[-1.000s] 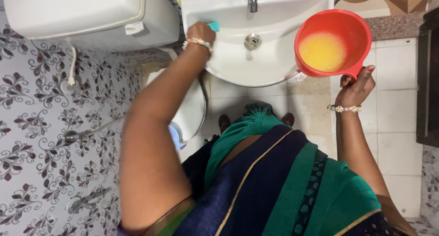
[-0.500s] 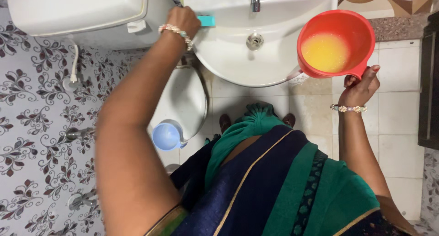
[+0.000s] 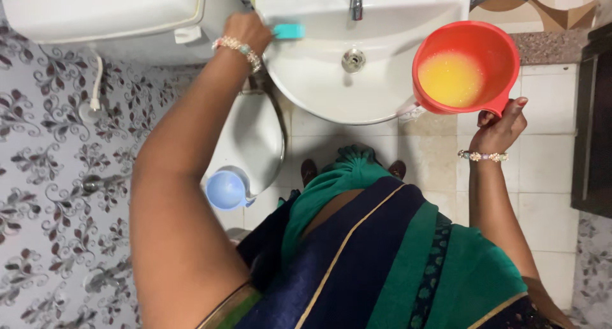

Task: The person scrubs a white bathroom sink using a blue scrub brush and a red bucket containing yellow soapy water. She repeatedly dips the brush into the bucket and scrubs the sink basin and faucet area.

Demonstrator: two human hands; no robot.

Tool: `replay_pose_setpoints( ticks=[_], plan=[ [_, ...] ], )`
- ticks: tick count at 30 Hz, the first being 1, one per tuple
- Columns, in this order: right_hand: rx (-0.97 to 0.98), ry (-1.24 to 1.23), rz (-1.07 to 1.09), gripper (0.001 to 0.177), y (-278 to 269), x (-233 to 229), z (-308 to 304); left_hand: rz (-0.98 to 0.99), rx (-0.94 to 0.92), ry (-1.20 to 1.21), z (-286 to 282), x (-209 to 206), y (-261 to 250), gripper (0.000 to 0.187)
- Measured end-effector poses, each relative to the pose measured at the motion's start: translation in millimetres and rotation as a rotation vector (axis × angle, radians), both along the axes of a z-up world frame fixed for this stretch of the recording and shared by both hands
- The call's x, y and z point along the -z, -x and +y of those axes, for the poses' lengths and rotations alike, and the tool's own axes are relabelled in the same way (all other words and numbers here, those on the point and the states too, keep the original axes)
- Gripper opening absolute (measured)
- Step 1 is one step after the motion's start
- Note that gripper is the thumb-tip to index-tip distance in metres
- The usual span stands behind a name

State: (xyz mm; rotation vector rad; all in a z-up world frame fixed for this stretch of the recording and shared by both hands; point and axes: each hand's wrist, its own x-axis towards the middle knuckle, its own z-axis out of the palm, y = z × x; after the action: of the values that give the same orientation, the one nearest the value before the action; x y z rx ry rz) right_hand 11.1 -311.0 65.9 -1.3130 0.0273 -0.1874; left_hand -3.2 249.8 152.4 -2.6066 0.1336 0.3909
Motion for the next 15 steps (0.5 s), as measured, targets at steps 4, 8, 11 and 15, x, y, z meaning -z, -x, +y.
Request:
replay_pose_setpoints(
  ticks=[4,8,11,15],
  plan=[
    [-0.008,0.017,-0.018,0.060,-0.4,2.7,-2.5,-0.121,0.009,0.103,5.0,29.1,6.0,0.017],
    [-0.002,0.027,-0.010,0.060,-6.0,1.5,-2.2,-0.323,0.147,0.342,-73.9,71.4,-48.7,0.022],
    [0.005,-0.025,0.005,0.058,-7.8,0.0,-5.6,-0.231,0.211,0.293,-139.4,93.4,-87.6,0.014],
    [0.021,-0.046,0.026,0.058,-4.6,0.4,-11.0,-0.255,0.172,0.324,-123.6,93.9,-80.5,0.014]
  ],
)
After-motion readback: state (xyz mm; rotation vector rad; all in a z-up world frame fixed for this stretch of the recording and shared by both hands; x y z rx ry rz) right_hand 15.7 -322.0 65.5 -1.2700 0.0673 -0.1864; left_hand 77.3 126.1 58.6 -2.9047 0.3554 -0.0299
